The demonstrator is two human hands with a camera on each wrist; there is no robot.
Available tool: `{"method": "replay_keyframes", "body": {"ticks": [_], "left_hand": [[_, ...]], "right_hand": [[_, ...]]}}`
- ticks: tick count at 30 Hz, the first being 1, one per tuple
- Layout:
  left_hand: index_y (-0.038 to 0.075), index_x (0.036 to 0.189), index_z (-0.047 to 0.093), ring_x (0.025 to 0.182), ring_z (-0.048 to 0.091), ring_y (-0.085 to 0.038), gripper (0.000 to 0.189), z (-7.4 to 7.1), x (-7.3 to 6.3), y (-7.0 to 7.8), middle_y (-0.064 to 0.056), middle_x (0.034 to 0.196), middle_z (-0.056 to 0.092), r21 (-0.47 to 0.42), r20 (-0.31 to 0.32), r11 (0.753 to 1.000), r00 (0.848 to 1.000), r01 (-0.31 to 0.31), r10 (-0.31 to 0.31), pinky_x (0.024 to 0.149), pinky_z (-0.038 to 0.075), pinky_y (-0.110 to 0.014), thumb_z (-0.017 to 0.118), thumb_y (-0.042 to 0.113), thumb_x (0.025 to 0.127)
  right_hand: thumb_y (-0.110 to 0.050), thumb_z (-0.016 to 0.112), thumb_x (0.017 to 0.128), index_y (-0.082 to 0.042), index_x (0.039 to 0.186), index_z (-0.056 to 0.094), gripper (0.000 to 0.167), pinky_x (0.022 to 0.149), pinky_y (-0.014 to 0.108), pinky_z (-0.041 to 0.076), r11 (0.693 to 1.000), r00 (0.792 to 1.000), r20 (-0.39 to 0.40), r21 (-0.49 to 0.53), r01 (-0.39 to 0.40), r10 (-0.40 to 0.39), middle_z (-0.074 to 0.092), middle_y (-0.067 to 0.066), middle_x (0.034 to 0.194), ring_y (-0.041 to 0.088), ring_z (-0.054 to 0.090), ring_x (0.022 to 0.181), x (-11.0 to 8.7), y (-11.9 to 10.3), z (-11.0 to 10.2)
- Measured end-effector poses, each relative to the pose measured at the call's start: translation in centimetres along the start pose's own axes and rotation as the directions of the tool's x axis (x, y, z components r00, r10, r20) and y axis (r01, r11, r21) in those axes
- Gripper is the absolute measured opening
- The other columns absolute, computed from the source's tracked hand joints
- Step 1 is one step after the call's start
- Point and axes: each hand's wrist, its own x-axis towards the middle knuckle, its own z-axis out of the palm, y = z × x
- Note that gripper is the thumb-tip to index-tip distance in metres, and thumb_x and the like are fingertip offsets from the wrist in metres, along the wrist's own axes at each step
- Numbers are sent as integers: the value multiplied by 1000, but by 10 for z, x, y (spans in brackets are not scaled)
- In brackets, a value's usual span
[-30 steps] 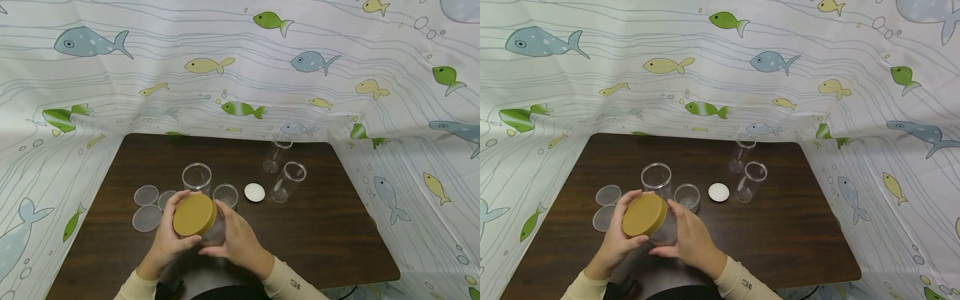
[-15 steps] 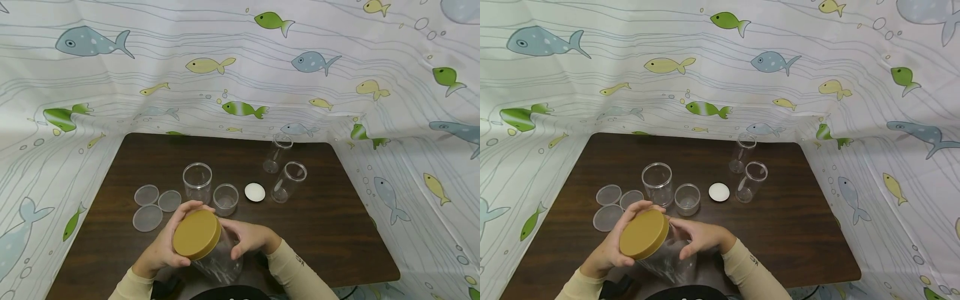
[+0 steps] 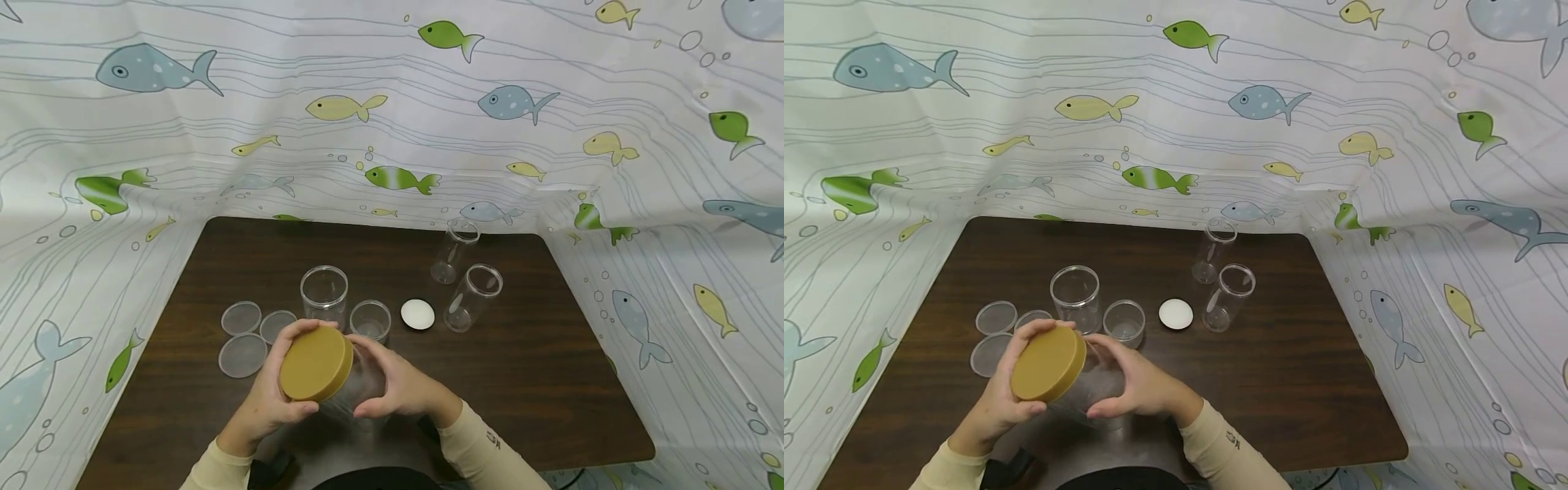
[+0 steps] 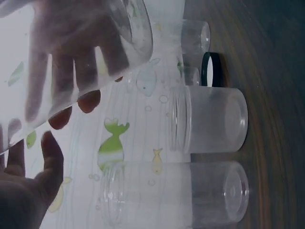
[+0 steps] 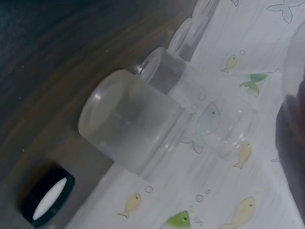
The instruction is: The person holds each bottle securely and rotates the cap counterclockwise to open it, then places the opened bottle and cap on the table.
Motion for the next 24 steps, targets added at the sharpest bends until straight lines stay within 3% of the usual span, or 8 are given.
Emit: {"method": "replay_keyframes", "body": {"ticks": [3, 7, 9, 12, 16, 19, 21, 24], "left_hand": [[-13, 148, 25, 134, 47, -28, 94, 1, -1, 2, -27, 151, 41, 49, -75, 997, 996, 52, -49, 107, 39, -28, 85, 7, 79], [-7, 151, 28, 131, 47, -25, 98, 2, -1, 4, -23, 153, 41, 91, -155, 987, 981, 132, -117, 104, 41, -26, 84, -7, 71], [-3, 152, 28, 130, 48, -23, 98, 3, -1, 4, -20, 153, 41, 89, -185, 979, 969, 183, -164, 102, 43, -25, 83, -8, 71], [2, 154, 29, 128, 49, -22, 96, 3, -1, 3, -16, 153, 41, 87, -206, 966, 953, 244, -223, 100, 45, -24, 83, -6, 74], [1, 153, 31, 128, 49, -22, 94, 2, -2, 3, -18, 152, 42, 83, -211, 965, 951, 248, -226, 100, 45, -25, 81, -9, 74], [-3, 151, 32, 128, 49, -22, 94, 0, -4, 2, -19, 150, 45, 88, -201, 976, 963, 198, -177, 102, 42, -25, 83, -7, 72], [-7, 150, 31, 129, 49, -22, 93, -1, -4, 1, -20, 148, 47, 81, -174, 986, 976, 148, -132, 103, 40, -25, 86, 1, 74], [-11, 149, 28, 131, 49, -24, 93, -2, -2, -2, -23, 147, 47, 46, -88, 996, 994, 76, -72, 106, 39, -26, 86, 16, 81]], "right_hand": [[-25, 90, 78, -11, 155, 29, 99, 108, 36, 43, 973, 991, -136, -228, -33, 1, 53, 7, 145, 18, 54, 129, 1, -7, 6], [-36, 98, 65, -7, 149, 38, 107, 101, 35, 48, 831, 946, -312, -547, -101, -91, 56, 6, 137, 17, 58, 120, 3, -11, 16], [-42, 99, 61, -4, 145, 40, 110, 100, 35, 49, 759, 920, -363, -637, -130, -146, 56, 6, 134, 18, 58, 118, 4, -11, 21], [-43, 99, 59, -1, 144, 40, 112, 100, 35, 48, 726, 907, -378, -675, -132, -186, 56, 8, 132, 20, 58, 117, 4, -8, 26], [-52, 93, 66, -1, 148, 35, 112, 103, 36, 47, 760, 931, -336, -640, -113, -144, 54, 8, 134, 20, 56, 122, 3, -9, 24], [-69, 71, 79, -5, 153, 30, 106, 103, 37, 46, 853, 964, -261, -512, -100, -43, 51, 7, 138, 20, 53, 125, 0, -12, 15], [-78, 54, 83, -8, 156, 27, 105, 105, 37, 46, 928, 981, -193, -360, -100, 31, 48, 7, 143, 19, 50, 129, -2, -10, 7], [-83, 41, 85, -7, 159, 21, 108, 112, 40, 39, 991, 997, -48, -117, -71, 66, 40, 13, 155, 24, 41, 142, -5, -4, -6]]}}
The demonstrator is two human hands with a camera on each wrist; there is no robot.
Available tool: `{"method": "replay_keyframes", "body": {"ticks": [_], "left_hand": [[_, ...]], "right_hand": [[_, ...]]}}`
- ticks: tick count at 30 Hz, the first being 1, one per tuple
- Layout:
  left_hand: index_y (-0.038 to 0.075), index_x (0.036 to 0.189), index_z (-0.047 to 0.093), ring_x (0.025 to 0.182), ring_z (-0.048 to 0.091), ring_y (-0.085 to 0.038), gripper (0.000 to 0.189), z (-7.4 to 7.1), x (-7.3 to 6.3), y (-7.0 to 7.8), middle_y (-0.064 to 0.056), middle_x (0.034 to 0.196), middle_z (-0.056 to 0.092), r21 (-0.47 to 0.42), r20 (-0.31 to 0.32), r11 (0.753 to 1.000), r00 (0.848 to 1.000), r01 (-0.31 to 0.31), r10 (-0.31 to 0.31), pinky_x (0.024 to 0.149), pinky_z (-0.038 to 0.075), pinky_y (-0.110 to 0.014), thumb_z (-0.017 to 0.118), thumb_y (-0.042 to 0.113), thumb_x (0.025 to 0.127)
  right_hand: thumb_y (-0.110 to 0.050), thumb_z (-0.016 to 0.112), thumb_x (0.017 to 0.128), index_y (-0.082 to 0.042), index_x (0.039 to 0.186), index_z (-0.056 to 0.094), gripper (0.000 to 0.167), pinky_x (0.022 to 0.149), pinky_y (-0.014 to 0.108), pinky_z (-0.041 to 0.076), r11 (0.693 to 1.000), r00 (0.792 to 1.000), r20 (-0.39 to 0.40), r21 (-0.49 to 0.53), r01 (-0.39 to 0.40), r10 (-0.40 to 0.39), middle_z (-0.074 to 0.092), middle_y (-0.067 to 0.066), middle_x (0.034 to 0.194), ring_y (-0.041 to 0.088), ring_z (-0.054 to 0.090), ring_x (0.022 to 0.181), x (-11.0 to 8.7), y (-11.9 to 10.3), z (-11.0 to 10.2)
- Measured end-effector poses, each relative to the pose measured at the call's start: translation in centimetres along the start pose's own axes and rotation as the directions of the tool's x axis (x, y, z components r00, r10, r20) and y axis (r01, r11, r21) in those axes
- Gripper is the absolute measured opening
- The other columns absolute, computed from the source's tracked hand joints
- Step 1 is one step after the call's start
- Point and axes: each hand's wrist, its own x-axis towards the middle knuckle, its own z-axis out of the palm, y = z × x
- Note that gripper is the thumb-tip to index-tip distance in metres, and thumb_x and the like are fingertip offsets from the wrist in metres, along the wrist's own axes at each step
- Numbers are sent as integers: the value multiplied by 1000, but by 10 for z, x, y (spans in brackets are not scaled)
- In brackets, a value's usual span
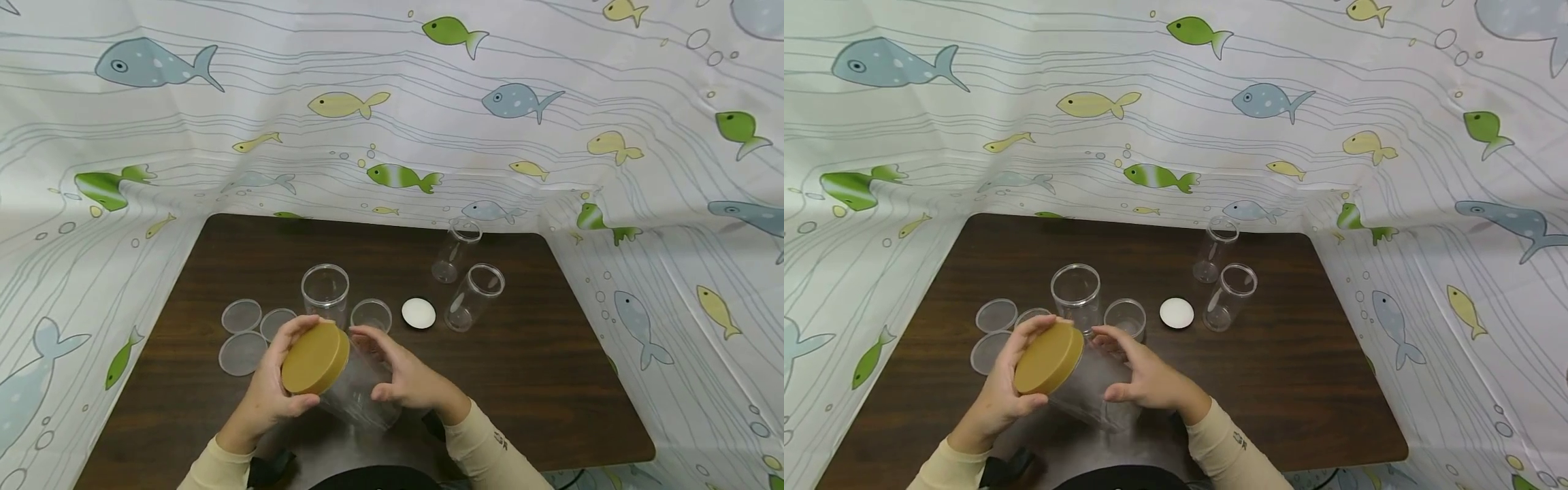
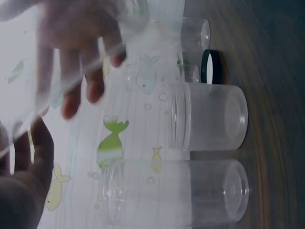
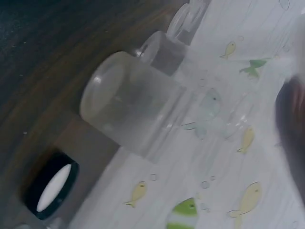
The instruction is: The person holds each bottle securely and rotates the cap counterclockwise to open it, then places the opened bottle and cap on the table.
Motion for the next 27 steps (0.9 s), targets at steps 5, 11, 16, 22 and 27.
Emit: {"method": "replay_keyframes", "body": {"ticks": [5, 11, 16, 22, 27], "left_hand": [[-16, 147, 22, 134, 49, -29, 91, 1, 3, -5, -27, 148, 43, -71, 143, 995, 987, -69, 78, 110, 40, -30, 78, 27, 89], [-16, 147, 22, 132, 49, -28, 90, 0, 0, -5, -27, 149, 42, -56, 137, 996, 988, -62, 69, 108, 41, -29, 76, 27, 90], [-7, 151, 27, 131, 48, -24, 90, -1, -4, 1, -24, 150, 43, 20, 45, 998, 997, 54, -55, 104, 41, -26, 81, 8, 81], [7, 154, 33, 125, 49, -21, 93, 6, -5, 6, -16, 152, 42, 145, -125, 967, 973, 210, -192, 98, 44, -23, 79, -8, 74], [9, 154, 35, 121, 50, -20, 91, 12, -2, 8, -11, 149, 45, 201, -204, 946, 955, 255, -214, 95, 44, -22, 78, -6, 75]], "right_hand": [[-78, 47, 89, 1, 160, 5, 115, 122, 44, 20, 956, 965, 238, 289, 40, -112, 14, 19, 167, 30, 17, 154, 3, 13, -3], [-63, 61, 93, -2, 161, 11, 104, 122, 44, 20, 946, 978, 176, 321, 53, -115, 22, 16, 166, 29, 21, 153, 3, 13, 5], [-37, 82, 87, -10, 159, 22, 98, 117, 40, 33, 999, 1000, 20, 49, 20, -21, 42, 9, 158, 22, 41, 144, 0, 3, 10], [-39, 94, 71, -10, 155, 33, 108, 101, 39, 49, 897, 966, -251, -438, -63, -55, 58, 5, 140, 17, 58, 125, 0, -9, 24], [-46, 95, 66, -3, 151, 36, 113, 97, 41, 51, 806, 927, -339, -587, -76, -159, 63, 7, 130, 19, 61, 121, 1, -6, 32]]}}
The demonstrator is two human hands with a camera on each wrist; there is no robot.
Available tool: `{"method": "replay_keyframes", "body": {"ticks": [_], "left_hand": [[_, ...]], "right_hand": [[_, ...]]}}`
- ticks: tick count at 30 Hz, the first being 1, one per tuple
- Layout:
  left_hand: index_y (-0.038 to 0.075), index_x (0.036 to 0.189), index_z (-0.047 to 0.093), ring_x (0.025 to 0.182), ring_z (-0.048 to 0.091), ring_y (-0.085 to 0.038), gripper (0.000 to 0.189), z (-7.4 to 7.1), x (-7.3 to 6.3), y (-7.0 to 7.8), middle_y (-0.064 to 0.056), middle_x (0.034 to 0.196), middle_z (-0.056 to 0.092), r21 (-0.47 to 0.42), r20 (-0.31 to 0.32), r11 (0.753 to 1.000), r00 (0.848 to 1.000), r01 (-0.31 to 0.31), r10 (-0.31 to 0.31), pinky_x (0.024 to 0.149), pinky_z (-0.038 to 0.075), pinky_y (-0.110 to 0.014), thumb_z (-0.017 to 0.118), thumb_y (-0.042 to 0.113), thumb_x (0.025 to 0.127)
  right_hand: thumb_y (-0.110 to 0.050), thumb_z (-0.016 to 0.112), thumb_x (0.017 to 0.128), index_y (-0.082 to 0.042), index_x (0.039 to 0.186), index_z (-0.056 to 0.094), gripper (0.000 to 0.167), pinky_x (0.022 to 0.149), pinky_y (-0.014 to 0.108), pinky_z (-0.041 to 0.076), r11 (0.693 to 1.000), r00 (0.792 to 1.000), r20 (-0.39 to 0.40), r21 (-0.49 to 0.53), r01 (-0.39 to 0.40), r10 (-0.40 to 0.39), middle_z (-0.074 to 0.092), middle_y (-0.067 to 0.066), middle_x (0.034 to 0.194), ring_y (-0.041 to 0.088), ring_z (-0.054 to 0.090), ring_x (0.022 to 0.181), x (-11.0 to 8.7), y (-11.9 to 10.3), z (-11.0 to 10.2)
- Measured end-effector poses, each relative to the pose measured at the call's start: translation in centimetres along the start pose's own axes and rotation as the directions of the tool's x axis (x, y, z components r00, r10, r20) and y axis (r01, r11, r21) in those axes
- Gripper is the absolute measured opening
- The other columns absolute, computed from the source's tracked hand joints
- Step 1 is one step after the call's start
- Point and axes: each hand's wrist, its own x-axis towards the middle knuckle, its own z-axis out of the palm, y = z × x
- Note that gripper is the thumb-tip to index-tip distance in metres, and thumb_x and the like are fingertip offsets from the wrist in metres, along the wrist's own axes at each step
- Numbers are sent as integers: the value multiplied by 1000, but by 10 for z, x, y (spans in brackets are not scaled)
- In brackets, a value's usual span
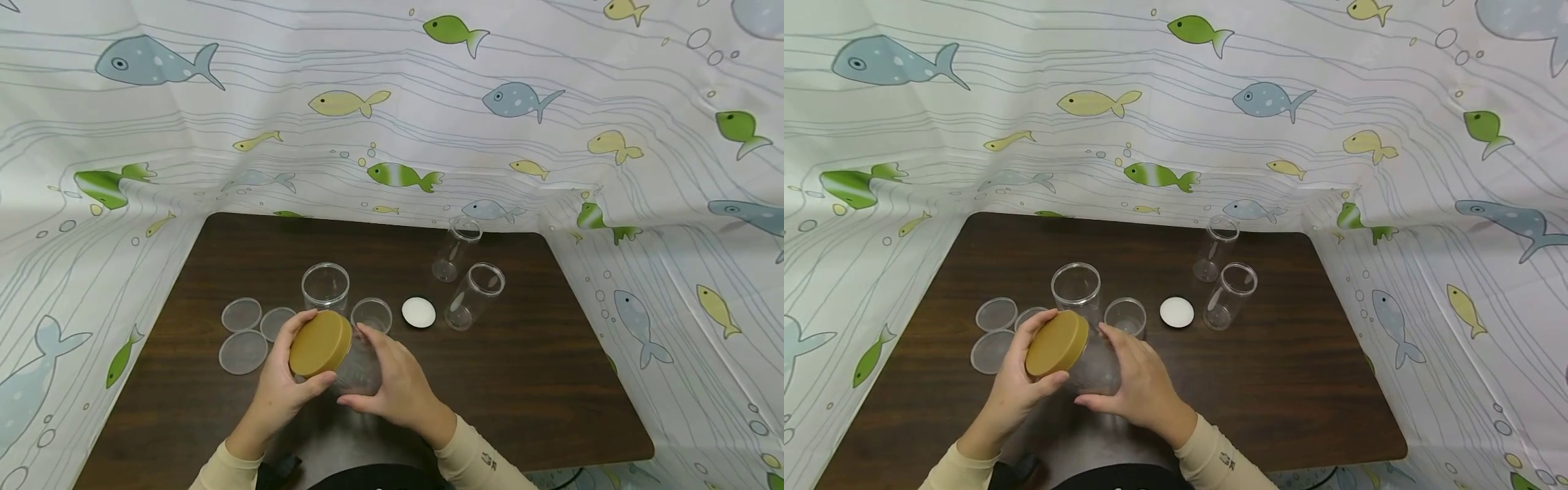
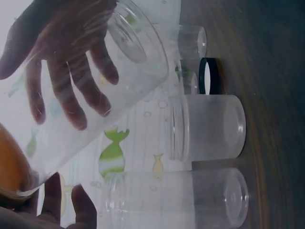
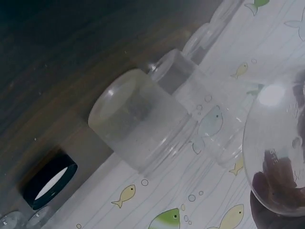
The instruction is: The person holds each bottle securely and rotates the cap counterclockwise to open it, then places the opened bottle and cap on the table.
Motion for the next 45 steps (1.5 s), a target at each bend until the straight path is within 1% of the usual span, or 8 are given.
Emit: {"method": "replay_keyframes", "body": {"ticks": [6, 15, 19, 27, 31, 36, 40, 45], "left_hand": [[4, 160, 15, 140, 39, -24, 105, -12, 3, -3, -20, 160, 31, -135, 139, 985, 982, -108, 127, 108, 37, -23, 85, 25, 85], [-6, 157, -11, 149, 28, -30, 119, -22, 11, -11, -30, 163, 18, -384, 391, 908, 862, -166, 323, 115, 31, -29, 82, 11, 85], [-7, 157, -4, 143, 38, -28, 115, -18, 8, -13, -27, 160, 28, -403, 363, 903, 881, -146, 304, 113, 34, -29, 83, 11, 84], [-9, 155, 14, 139, 41, -25, 108, -8, 3, -12, -22, 156, 34, -335, 191, 927, 951, -168, 242, 110, 38, -27, 85, -6, 74], [-7, 154, 20, 136, 41, -23, 107, -4, 0, -10, -21, 153, 36, -241, 113, 960, 978, -146, 177, 109, 37, -26, 86, -11, 70], [-1, 157, 19, 136, 41, -21, 113, -6, 1, -9, -20, 150, 37, -160, 102, 979, 984, -128, 146, 109, 34, -25, 93, 6, 71], [1, 160, -3, 147, 29, -29, 126, -12, 4, -12, -28, 158, 23, -271, 233, 940, 934, -206, 272, 115, 30, -26, 88, 34, 79], [3, 156, -23, 151, 24, -32, 131, -16, 6, -15, -30, 164, 12, -420, 394, 887, 841, -194, 370, 118, 28, -31, 85, 28, 84]], "right_hand": [[-37, 94, 71, -10, 155, 32, 108, 103, 38, 48, 980, 988, 151, 194, -49, 20, 58, 5, 140, 17, 57, 127, 1, 4, -7], [-16, 87, 77, -10, 156, 27, 100, 112, 39, 40, 808, 920, 365, 580, -107, -141, 51, 9, 149, 18, 51, 134, 1, 24, -12], [-13, 85, 78, -8, 157, 25, 100, 115, 40, 36, 769, 918, 354, 632, -95, -178, 48, 12, 151, 21, 48, 138, 1, 26, -10], [-34, 96, 68, -10, 153, 31, 110, 103, 36, 48, 968, 983, 185, 246, -41, -5, 55, 6, 143, 17, 58, 124, -3, 8, -8], [-45, 96, 64, -3, 151, 35, 114, 100, 38, 50, 999, 998, 69, 42, 6, -9, 57, 7, 137, 20, 60, 121, -5, 3, -1], [-48, 95, 64, -2, 151, 34, 116, 100, 37, 49, 999, 997, 64, 16, 40, -41, 58, 6, 136, 19, 60, 120, -4, 5, 0], [-39, 96, 68, -8, 153, 32, 111, 105, 33, 46, 978, 978, 204, 208, -8, -36, 56, 4, 141, 15, 57, 124, -3, 10, -8], [-18, 95, 70, -7, 153, 28, 107, 110, 34, 42, 881, 927, 354, 469, -62, -123, 54, 8, 144, 15, 53, 130, -3, 16, -13]]}}
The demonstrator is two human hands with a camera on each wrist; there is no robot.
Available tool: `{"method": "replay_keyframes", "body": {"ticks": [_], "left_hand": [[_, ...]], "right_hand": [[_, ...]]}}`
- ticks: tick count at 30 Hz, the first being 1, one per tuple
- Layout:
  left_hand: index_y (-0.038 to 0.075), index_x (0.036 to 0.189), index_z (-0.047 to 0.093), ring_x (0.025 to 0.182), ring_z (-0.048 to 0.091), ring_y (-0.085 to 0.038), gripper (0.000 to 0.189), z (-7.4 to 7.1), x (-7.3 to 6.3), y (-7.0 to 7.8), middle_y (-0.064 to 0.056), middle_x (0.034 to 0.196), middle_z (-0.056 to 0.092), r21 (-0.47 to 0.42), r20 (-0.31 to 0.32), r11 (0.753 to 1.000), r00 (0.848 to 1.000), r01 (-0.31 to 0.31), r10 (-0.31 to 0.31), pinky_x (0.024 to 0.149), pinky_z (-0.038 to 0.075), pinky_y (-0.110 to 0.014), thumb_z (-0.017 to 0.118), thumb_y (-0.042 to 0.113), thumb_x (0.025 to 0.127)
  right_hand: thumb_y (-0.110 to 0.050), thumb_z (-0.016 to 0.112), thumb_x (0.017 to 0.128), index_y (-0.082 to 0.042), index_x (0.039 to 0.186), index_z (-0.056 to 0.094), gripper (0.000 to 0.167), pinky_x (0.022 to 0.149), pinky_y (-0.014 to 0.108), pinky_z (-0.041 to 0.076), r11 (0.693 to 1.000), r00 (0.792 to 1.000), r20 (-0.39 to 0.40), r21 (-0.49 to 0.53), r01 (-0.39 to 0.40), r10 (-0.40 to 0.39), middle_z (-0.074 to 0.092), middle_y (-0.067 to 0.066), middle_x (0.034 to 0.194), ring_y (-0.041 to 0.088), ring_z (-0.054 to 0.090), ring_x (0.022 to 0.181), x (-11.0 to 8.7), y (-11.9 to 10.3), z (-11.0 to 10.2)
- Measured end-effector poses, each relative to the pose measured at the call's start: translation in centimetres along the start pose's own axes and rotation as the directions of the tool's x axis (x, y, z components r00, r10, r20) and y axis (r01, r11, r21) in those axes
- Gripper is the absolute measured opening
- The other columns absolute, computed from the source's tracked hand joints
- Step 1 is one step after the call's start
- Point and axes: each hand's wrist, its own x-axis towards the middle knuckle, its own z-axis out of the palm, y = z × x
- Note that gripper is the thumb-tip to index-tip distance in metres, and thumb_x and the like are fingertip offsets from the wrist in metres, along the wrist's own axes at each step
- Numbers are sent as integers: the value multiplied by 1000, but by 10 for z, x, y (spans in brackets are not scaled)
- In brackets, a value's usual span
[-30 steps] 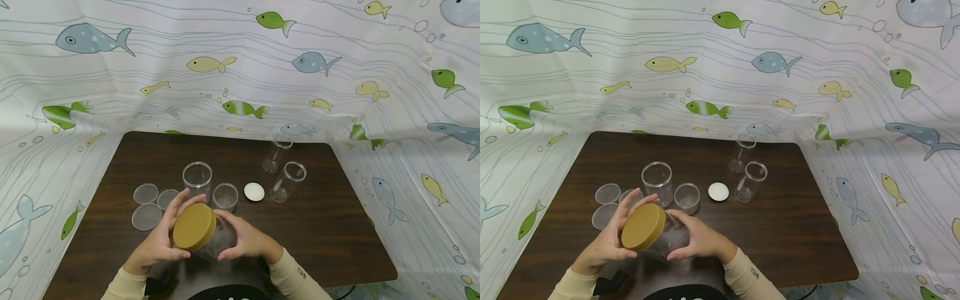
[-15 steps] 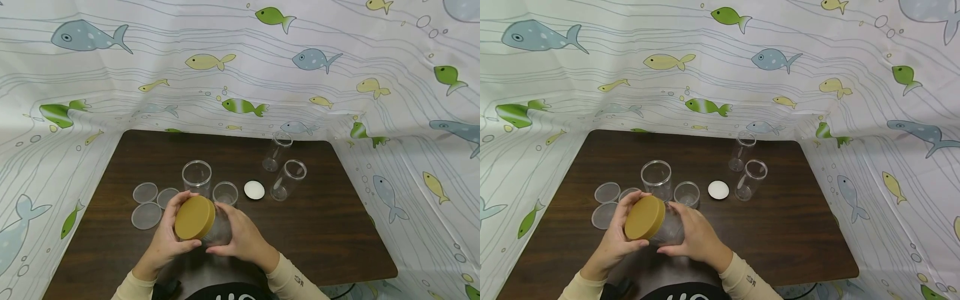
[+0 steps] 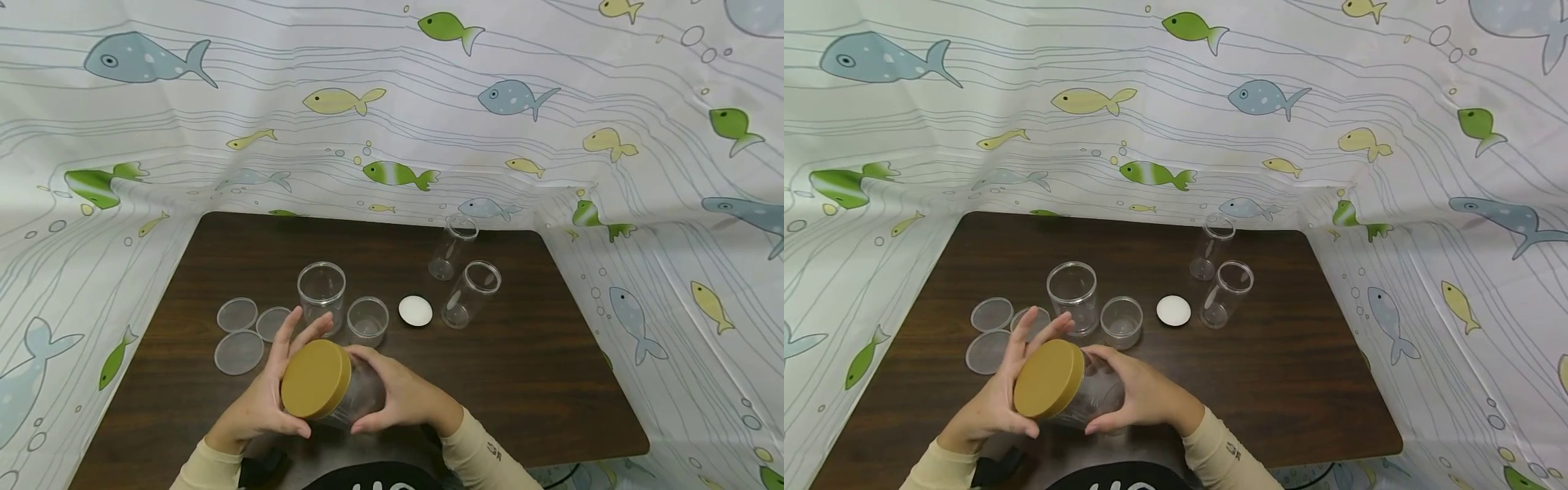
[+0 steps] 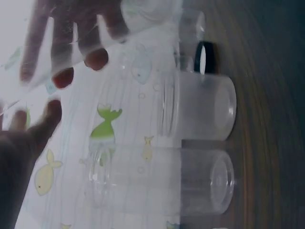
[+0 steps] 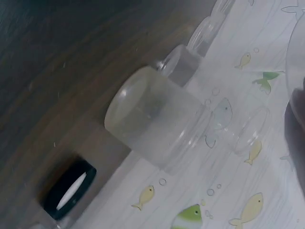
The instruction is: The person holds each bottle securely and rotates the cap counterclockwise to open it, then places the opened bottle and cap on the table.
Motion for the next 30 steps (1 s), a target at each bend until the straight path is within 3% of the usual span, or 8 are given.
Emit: {"method": "replay_keyframes", "body": {"ticks": [6, 11, 14, 17, 21, 24, 28, 30], "left_hand": [[-4, 156, -15, 141, 42, -29, 126, 2, -5, -3, -27, 158, 31, -30, -14, 999, 999, 36, -36, 114, 34, -32, 85, 22, 83], [-8, 155, -2, 139, 44, -28, 117, 8, -6, -4, -26, 156, 35, 27, -154, 999, 988, 33, -29, 113, 34, -30, 86, 18, 83], [-7, 156, 8, 138, 44, -26, 112, 17, -5, -5, -24, 156, 37, 63, -298, 996, 954, 58, -37, 111, 35, -28, 88, 11, 80], [-3, 156, 14, 138, 43, -24, 108, 26, -3, -6, -21, 156, 36, 74, -431, 991, 900, 107, -65, 109, 36, -27, 88, 5, 77], [0, 157, 16, 138, 42, -22, 108, 31, -2, -7, -18, 156, 36, 70, -502, 984, 858, 163, -106, 108, 37, -26, 89, 10, 78], [2, 158, 10, 139, 40, -22, 115, 25, -2, -7, -19, 158, 32, 61, -446, 990, 891, 125, -85, 109, 37, -25, 90, 24, 78], [3, 159, -6, 145, 35, -27, 126, 13, -1, -4, -25, 162, 22, 21, -245, 999, 969, 34, -28, 114, 34, -28, 87, 32, 80], [2, 158, -13, 147, 32, -30, 128, 8, 0, -2, -28, 163, 19, -8, -134, 1000, 991, 19, -20, 115, 32, -30, 85, 32, 82]], "right_hand": [[-7, 93, 68, 0, 150, 27, 106, 111, 35, 41, 995, 998, 46, 93, 42, -46, 55, 17, 141, 18, 53, 130, 1, 5, 4], [-22, 94, 71, -7, 153, 27, 108, 107, 33, 44, 997, 997, -77, -75, 20, -26, 53, 8, 144, 15, 55, 126, 1, -1, 8], [-37, 96, 67, -6, 152, 31, 111, 102, 34, 48, 950, 975, -215, -311, -10, -60, 55, 6, 140, 17, 58, 121, 3, -4, 13], [-46, 97, 62, -1, 148, 37, 115, 99, 38, 49, 859, 932, -336, -508, -61, -133, 57, 10, 135, 22, 61, 118, 5, -6, 19], [-50, 97, 60, 1, 147, 40, 116, 99, 40, 49, 808, 907, -389, -580, -106, -160, 58, 11, 135, 24, 61, 119, 6, -5, 22], [-48, 97, 62, 0, 148, 38, 115, 99, 39, 49, 851, 926, -357, -517, -91, -118, 57, 9, 137, 21, 60, 120, 4, -4, 18], [-37, 97, 66, -7, 153, 32, 112, 103, 36, 48, 954, 976, -217, -297, -43, -23, 54, 6, 143, 17, 57, 125, 1, -4, 9], [-30, 96, 68, -10, 154, 30, 110, 105, 34, 46, 986, 992, -129, -167, -27, 6, 54, 5, 144, 15, 55, 127, -1, -4, 4]]}}
